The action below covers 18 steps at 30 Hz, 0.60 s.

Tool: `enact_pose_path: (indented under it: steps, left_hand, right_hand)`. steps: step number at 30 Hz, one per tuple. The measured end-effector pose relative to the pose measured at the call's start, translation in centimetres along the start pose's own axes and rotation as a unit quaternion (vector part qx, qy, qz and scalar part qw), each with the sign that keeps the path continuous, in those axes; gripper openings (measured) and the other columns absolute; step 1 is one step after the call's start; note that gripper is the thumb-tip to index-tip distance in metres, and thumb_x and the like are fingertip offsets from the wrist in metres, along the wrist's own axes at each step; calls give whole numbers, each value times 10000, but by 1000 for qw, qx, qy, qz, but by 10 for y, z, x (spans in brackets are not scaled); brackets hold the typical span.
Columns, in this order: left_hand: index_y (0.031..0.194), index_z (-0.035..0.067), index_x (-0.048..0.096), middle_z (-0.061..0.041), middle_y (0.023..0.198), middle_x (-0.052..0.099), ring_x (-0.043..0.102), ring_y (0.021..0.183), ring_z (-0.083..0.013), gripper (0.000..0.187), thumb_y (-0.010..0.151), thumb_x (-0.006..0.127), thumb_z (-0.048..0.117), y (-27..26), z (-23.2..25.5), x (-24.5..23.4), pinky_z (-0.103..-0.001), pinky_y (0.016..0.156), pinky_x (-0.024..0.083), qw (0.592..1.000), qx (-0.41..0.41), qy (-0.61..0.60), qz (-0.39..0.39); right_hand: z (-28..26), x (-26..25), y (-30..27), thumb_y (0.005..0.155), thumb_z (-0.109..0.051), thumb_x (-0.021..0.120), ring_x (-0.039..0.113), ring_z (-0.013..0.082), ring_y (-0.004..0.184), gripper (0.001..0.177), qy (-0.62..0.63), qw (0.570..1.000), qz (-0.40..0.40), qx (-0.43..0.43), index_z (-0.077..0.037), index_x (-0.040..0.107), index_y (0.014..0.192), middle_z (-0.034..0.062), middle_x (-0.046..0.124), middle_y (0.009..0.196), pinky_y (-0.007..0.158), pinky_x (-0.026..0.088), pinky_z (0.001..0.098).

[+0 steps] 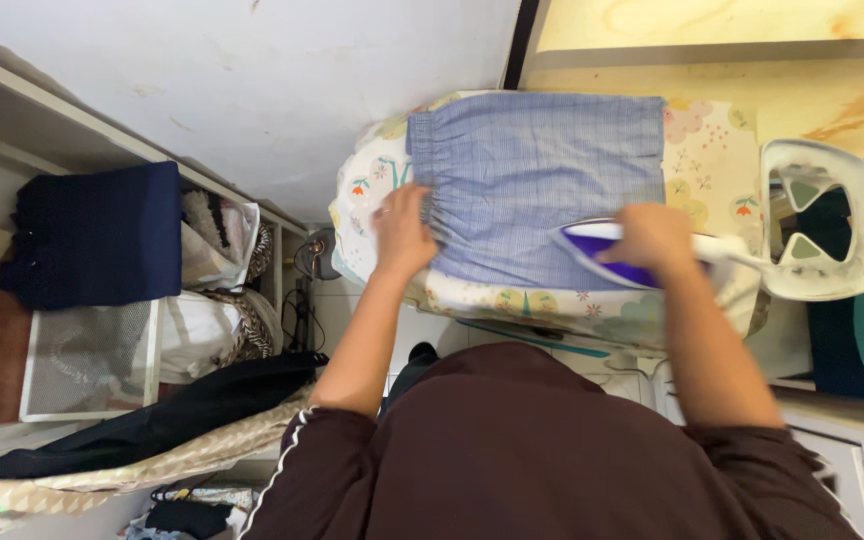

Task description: The person irons a dark blue garment on an ironing board, smoothing the fabric with their hands and using a steam iron. They then switch to a light blue checkered garment, ironing it thoroughly before folding it and placing it into a nearby storage basket. Finally, they pick up a light blue striped shirt and begin ironing it.

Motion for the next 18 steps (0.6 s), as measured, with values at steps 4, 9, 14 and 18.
enact_pose_path:
  steps: [4,9,14,18]
  left_hand:
    - [1523,260,456,-103,1659,323,260,1532,-352,573,977,618,196,31,17,34,-608,1196,234,990,136,-1,-43]
    - [1586,275,338,-34,1700,217,185,1561,-313,619,1012,571,290,51,-8,59,-605,1211,175,993,87,22,-73]
    - [1624,182,281,5,1709,199,202,1579,-266,729,986,599,338,52,-18,64,-559,1247,181,995,77,-5,-71]
    - [1623,95,221,-67,1730,132,257,1543,-295,871,919,644,385,55,-15,50,-535,1235,234,995,77,-55,-33]
  right_hand:
    - [-91,-6,14,666,-508,887,745,289,857,494,24,991,104,-86,-151,784,992,108,769,863,739,571,447]
    - [-85,-14,53,682,-503,903,741,309,870,507,60,981,184,-6,-96,780,957,125,760,904,763,570,427]
    - [9,-10,101,678,-533,922,749,335,869,577,89,964,155,197,-73,779,996,174,767,965,726,576,438]
    - [30,-22,122,573,-592,948,752,321,882,795,38,977,142,157,-42,731,1104,161,781,941,839,520,440]
Point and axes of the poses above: each hand's wrist, its own y-axis towards the middle knuckle, its own x-axis out of the palm, z = x × y, the point moved 3 cm from there along y, towards the middle knuckle
